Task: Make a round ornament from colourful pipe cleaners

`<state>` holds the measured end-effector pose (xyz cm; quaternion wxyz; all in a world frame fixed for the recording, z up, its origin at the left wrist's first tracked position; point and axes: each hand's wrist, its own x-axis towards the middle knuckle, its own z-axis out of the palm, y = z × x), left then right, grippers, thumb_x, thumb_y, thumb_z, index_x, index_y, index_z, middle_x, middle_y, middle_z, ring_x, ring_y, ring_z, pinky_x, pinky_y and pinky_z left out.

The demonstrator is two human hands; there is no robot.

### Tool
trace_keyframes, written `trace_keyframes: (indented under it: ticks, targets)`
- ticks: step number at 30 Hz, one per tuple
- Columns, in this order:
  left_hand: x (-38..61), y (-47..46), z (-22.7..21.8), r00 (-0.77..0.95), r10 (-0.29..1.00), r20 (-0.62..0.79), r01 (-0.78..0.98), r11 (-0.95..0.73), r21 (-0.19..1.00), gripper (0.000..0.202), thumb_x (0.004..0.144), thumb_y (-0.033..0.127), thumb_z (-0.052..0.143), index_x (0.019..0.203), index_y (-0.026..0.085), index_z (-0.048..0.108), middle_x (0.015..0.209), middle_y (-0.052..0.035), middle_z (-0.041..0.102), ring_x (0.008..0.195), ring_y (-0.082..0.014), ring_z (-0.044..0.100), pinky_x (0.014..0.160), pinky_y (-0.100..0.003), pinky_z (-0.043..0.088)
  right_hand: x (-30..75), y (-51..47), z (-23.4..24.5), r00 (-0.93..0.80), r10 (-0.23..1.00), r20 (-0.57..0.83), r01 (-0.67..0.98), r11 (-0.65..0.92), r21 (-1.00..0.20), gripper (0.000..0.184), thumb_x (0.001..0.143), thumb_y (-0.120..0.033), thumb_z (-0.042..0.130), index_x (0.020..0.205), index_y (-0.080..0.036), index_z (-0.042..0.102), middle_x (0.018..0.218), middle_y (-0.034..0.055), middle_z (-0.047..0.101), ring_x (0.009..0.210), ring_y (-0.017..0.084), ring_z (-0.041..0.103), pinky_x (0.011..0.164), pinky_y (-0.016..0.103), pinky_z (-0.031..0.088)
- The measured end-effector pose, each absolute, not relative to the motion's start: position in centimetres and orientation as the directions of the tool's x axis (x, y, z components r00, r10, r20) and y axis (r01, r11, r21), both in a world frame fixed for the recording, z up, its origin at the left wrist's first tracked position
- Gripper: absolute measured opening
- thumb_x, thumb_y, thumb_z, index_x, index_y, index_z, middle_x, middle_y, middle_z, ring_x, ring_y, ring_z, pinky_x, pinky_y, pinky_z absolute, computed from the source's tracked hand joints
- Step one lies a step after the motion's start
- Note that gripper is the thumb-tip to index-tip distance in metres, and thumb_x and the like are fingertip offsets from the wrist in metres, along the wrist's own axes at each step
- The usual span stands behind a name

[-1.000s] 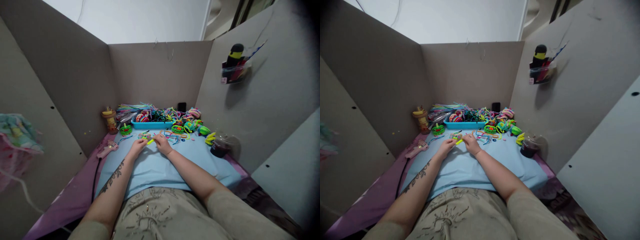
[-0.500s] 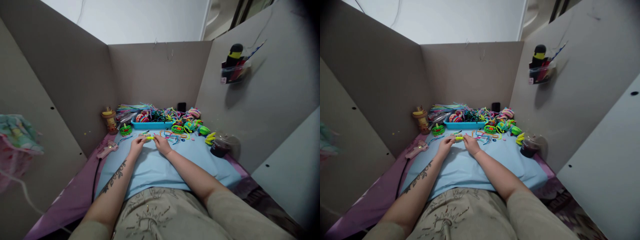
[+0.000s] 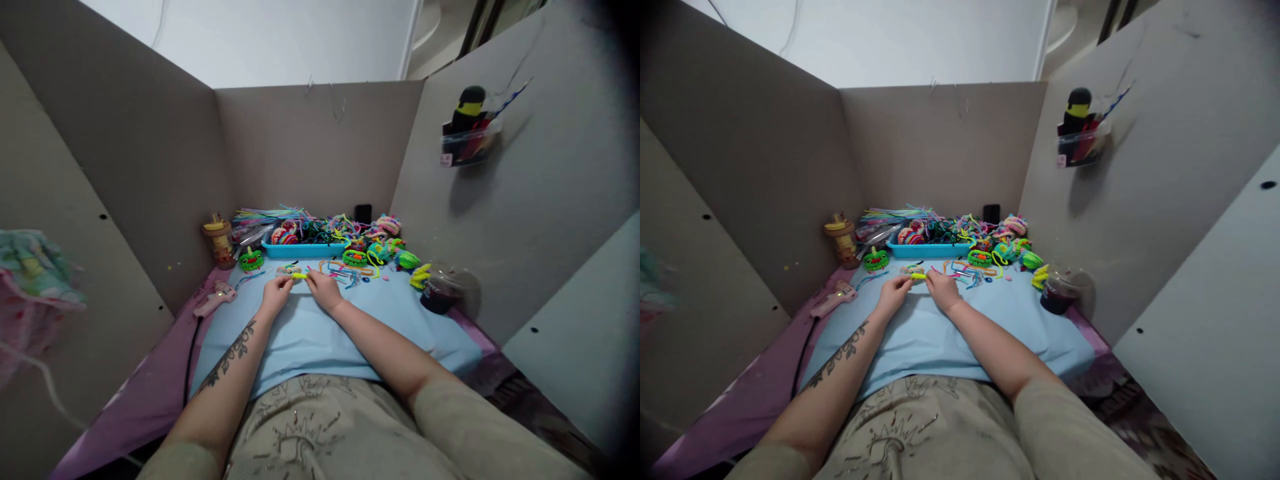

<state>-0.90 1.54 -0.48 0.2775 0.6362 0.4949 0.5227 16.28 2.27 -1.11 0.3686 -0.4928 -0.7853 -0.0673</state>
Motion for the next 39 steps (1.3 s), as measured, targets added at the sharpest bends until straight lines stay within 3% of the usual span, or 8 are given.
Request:
trace_keyframes:
  ticks: [8, 14, 17, 20, 25, 30, 35, 39]
  targets:
    - [-0.78, 0.93, 0.07, -0.047, 0.984, 0.169, 0.231, -0.154, 0.961, 0.03, 0.067, 0.04, 0.062, 0.075, 0.013, 0.071, 0.061, -0.003, 0.063, 0.054, -0.0132, 0.052, 0.048, -0.023, 0.037, 16.08, 1.57, -0.57, -0.311, 0.715, 0.626, 0.901, 0.432, -0.046, 0.018, 0.09, -0.028, 0.047, 0.083, -0.02, 0.063, 0.078, 0.0026, 0.067, 0.075, 0.015, 0.057, 0.06, 0.025, 0.028]
    - [-0.8, 1.17, 0.05, -0.109, 0.987, 0.115, 0.2, -0.091, 0.975, 0.042, 0.07, 0.053, 0.058, 0.063, 0.012, 0.067, 0.056, -0.0044, 0.06, 0.049, -0.0122, 0.048, 0.044, -0.023, 0.034, 15.92, 1.3, -0.24, -0.364, 0.688, 0.628, 0.898, 0.439, 0.039, 0.02, 0.091, -0.025, 0.046, 0.081, -0.02, 0.063, 0.077, 0.0036, 0.066, 0.077, 0.016, 0.056, 0.062, 0.025, 0.029]
    - [-0.86, 1.44, -0.24, -0.116, 0.986, 0.117, 0.16, -0.097, 0.982, 0.04, 0.07, 0.053, 0.059, 0.061, 0.014, 0.065, 0.053, -0.0018, 0.057, 0.043, -0.0099, 0.044, 0.042, -0.023, 0.031, 15.9, 1.31, -0.29, -0.373, 0.661, 0.652, 0.873, 0.488, 0.005, 0.017, 0.09, -0.023, 0.048, 0.083, -0.019, 0.063, 0.077, 0.0055, 0.065, 0.08, 0.018, 0.056, 0.066, 0.026, 0.034]
    - [-0.89, 1.54, -0.4, -0.12, 0.982, 0.145, 0.117, -0.131, 0.984, 0.037, 0.07, 0.05, 0.061, 0.061, 0.014, 0.063, 0.051, -0.0002, 0.054, 0.041, -0.0094, 0.042, 0.04, -0.022, 0.029, 15.89, 1.34, -0.45, -0.355, 0.644, 0.677, 0.821, 0.562, -0.104, 0.013, 0.087, -0.028, 0.054, 0.091, -0.02, 0.063, 0.082, 0.007, 0.066, 0.085, 0.021, 0.056, 0.071, 0.028, 0.039]
    - [-0.74, 1.43, -0.23, -0.128, 0.958, 0.256, 0.118, -0.242, 0.963, 0.031, 0.073, 0.043, 0.061, 0.061, 0.014, 0.063, 0.051, 0.0001, 0.055, 0.042, -0.0099, 0.044, 0.042, -0.023, 0.031, 15.89, 1.34, -0.55, -0.338, 0.643, 0.687, 0.719, 0.647, -0.252, 0.022, 0.088, -0.025, 0.05, 0.106, -0.02, 0.061, 0.097, 0.0071, 0.068, 0.092, 0.021, 0.058, 0.081, 0.032, 0.045]
    - [-0.6, 1.22, 0.12, -0.103, 0.919, 0.381, 0.152, -0.364, 0.919, 0.02, 0.073, 0.033, 0.06, 0.07, 0.015, 0.068, 0.059, -0.0024, 0.062, 0.054, -0.0134, 0.053, 0.051, -0.024, 0.04, 15.9, 1.36, -0.45, -0.334, 0.653, 0.68, 0.71, 0.649, -0.275, 0.02, 0.088, -0.02, 0.048, 0.098, -0.02, 0.066, 0.093, 0.006, 0.07, 0.089, 0.02, 0.06, 0.082, 0.031, 0.045]
    - [-0.56, 1.2, 0.12, -0.106, 0.942, 0.318, 0.133, -0.304, 0.943, 0.022, 0.07, 0.036, 0.063, 0.071, 0.014, 0.068, 0.064, -0.0034, 0.065, 0.055, -0.0134, 0.054, 0.05, -0.024, 0.04, 15.66, 1.49, -0.6, -0.275, 0.684, 0.676, 0.744, 0.597, -0.301, 0.019, 0.087, -0.02, 0.049, 0.096, -0.018, 0.066, 0.09, 0.0067, 0.07, 0.089, 0.021, 0.06, 0.081, 0.031, 0.046]
    - [-0.65, 1.61, -0.09, -0.155, 0.946, 0.286, 0.044, -0.282, 0.958, 0.024, 0.066, 0.038, 0.064, 0.066, 0.014, 0.065, 0.071, -0.0055, 0.067, 0.059, -0.0134, 0.056, 0.051, -0.023, 0.042, 15.35, 1.79, -0.89, -0.292, 0.662, 0.69, 0.691, 0.645, -0.326, 0.02, 0.087, -0.022, 0.051, 0.102, -0.019, 0.065, 0.095, 0.007, 0.07, 0.091, 0.021, 0.06, 0.085, 0.033, 0.046]
